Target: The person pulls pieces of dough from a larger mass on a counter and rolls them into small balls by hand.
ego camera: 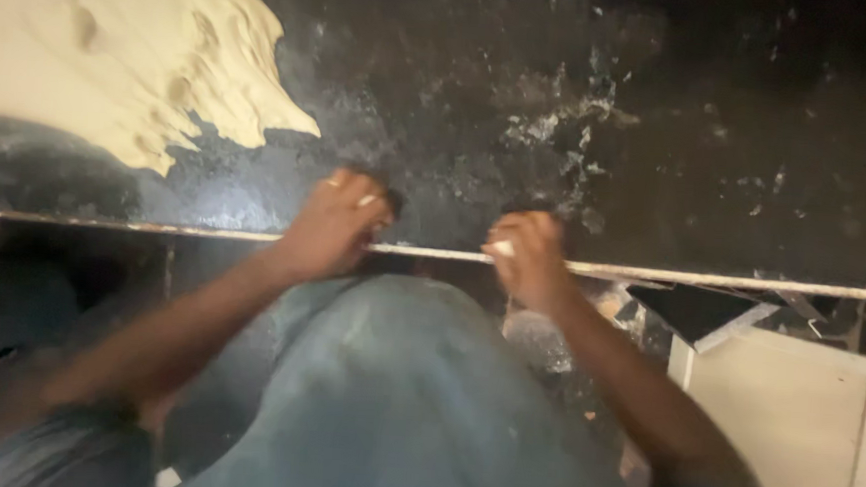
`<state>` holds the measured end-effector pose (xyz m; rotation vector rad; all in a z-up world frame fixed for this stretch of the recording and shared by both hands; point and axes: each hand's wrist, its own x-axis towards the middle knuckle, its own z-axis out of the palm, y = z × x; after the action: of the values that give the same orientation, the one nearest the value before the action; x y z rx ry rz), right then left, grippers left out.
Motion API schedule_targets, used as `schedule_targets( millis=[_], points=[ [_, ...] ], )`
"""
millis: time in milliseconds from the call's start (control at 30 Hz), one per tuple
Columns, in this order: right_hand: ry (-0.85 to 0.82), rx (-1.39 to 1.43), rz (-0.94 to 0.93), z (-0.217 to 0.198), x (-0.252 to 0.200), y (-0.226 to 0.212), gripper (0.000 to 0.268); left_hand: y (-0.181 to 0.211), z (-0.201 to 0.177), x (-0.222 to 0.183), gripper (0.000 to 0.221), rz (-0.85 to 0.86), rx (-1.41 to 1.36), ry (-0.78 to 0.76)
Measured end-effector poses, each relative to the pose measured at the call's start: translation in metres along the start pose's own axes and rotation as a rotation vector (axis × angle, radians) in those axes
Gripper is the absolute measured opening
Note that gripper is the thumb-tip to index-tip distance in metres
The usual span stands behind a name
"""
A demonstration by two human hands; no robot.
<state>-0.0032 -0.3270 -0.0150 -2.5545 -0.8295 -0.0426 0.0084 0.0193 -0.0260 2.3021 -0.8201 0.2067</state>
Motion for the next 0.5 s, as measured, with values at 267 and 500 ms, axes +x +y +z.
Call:
schedule_targets(
  millis=[267,500],
  points=[
    [0.354,0.043,0.141,0.031,0.097,0.027,0.026,-0.005,0.023,0.075,0.037,-0.198,0.065,0.169],
    [-0.036,-0.086,0.104,-0.006,-0.008,0.016,0.031,0.003,-0.004,-0.009,0.022,0.012,-0.013,-0.018]
  ],
)
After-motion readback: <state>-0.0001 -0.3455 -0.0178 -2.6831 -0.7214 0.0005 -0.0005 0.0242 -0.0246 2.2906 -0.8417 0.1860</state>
